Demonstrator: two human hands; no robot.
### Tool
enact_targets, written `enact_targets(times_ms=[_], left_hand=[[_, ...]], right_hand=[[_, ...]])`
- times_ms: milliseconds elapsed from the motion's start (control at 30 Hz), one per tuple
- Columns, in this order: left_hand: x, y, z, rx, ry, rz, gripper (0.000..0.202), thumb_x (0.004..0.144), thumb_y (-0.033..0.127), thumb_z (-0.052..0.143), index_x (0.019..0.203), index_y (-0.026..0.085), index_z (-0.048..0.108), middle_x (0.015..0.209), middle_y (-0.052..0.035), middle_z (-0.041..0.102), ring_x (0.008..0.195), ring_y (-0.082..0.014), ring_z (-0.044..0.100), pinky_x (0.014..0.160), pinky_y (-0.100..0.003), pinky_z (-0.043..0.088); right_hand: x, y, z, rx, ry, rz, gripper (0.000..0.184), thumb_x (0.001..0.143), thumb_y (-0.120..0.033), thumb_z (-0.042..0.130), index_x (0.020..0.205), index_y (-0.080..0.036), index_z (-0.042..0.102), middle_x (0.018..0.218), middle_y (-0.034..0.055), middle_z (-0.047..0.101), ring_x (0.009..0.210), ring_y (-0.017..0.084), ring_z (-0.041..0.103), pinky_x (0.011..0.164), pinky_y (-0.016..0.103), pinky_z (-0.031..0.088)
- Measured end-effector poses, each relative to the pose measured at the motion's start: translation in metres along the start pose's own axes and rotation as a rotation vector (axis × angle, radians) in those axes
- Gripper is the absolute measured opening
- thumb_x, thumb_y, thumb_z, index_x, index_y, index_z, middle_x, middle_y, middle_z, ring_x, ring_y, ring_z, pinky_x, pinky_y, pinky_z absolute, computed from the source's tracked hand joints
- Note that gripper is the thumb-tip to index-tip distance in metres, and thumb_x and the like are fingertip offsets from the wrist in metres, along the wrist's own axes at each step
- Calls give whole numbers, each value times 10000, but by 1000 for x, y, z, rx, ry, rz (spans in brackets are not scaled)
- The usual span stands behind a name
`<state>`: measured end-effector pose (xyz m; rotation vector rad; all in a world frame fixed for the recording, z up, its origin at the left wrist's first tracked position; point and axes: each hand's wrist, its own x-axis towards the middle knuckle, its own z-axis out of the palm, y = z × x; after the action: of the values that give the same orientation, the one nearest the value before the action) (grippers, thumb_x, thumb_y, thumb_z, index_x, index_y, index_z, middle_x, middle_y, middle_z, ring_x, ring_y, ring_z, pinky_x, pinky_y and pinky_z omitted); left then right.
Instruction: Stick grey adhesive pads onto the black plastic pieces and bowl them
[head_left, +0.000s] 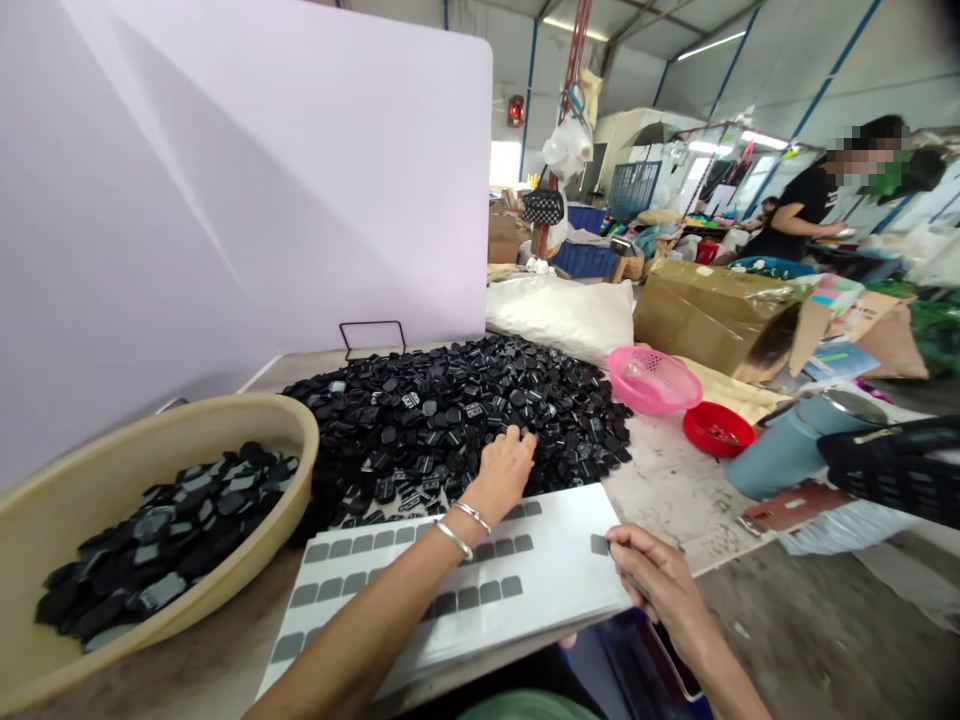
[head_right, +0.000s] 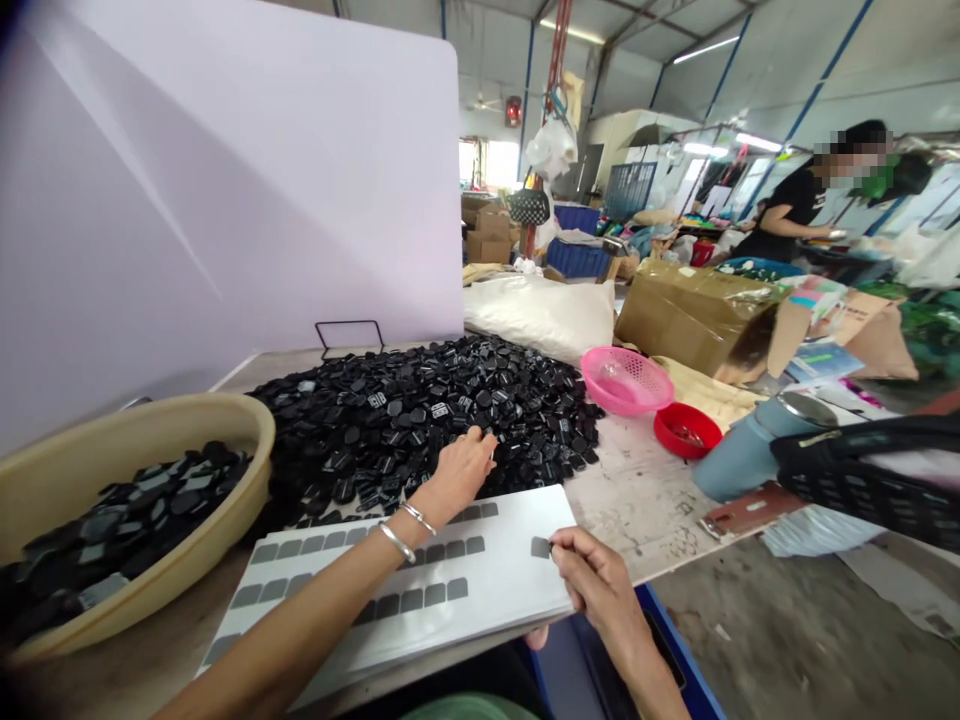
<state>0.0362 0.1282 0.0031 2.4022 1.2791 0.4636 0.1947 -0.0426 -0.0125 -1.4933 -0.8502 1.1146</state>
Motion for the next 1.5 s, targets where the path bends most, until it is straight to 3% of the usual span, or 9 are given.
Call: enact_targets(times_ms=[167,300,467,567,767,867,967,1233,1500], left_hand=[[-9,-14,-19,-237,53,-88,97,825,109,459,861,186,505,858,-38,567,883,-192,569,816,-331,423],[-43,-15,-34,-492,68,-199,38,862,226,418,883,202,440,695,20,579,591,-124,546,553,-240,409],[-102,-5,-34,-1387,-90,-417,377,833,323,565,1159,188,431,847,-51,677,497,-73,520,429,-179,331],[-126,-2,-30,-1654,-144,-505,501,754,251,695,1191,163,468,912,-81,687,562,-78,577,492,-182,404],[-139,-2,-20,-1681,-194,-426,414,682,159,744,1042,132,542,725,-54,687,521,-106,603,493,-192,437],[-139,1,-17,-1696,-202,-403,386,658,122,732,999,131,553,837,-64,682,590,-123,634,481,-187,451],[-139,3,-17,-1687,-202,-410,379,661,99,703,1005,126,546,811,-52,674,582,-119,628,476,-184,458],[-140,5,-17,-1645,-205,-422,368,679,93,654,1021,110,517,612,-39,664,506,-104,579,475,-180,441],[-140,7,-18,-1628,-209,-435,377,669,122,676,1017,107,534,610,-46,673,476,-101,565,477,-186,442]], right_hand=[[1,1,-1,-15,73,-35,397,733,-513,650,943,-177,636,476,-74,397,416,78,321,373,186,206],[-1,-1,16,-16,22,-73,381,749,-448,641,1019,-179,650,523,-58,453,434,86,369,378,188,252],[-8,1,46,235,-298,122,387,732,-371,636,1061,-167,636,595,-42,514,379,57,384,324,155,205],[-12,4,61,271,-360,156,368,754,-368,611,1055,-158,628,586,-40,521,367,49,360,321,153,205],[-19,2,75,-147,-139,-227,293,865,-403,542,1043,-196,649,739,9,593,571,128,523,517,233,450],[-21,-2,74,-344,-155,-423,245,920,-349,469,1039,-216,637,872,48,651,777,180,609,700,268,496],[-21,-3,72,-436,-169,-539,222,941,-282,432,1051,-224,616,872,44,653,807,174,625,720,251,491],[-22,-4,73,-507,-155,-610,213,942,-226,417,1053,-227,599,841,22,623,753,153,608,677,232,473],[-24,-4,71,-555,-183,-614,221,948,-219,399,1051,-226,594,843,22,619,757,151,604,679,235,469]])
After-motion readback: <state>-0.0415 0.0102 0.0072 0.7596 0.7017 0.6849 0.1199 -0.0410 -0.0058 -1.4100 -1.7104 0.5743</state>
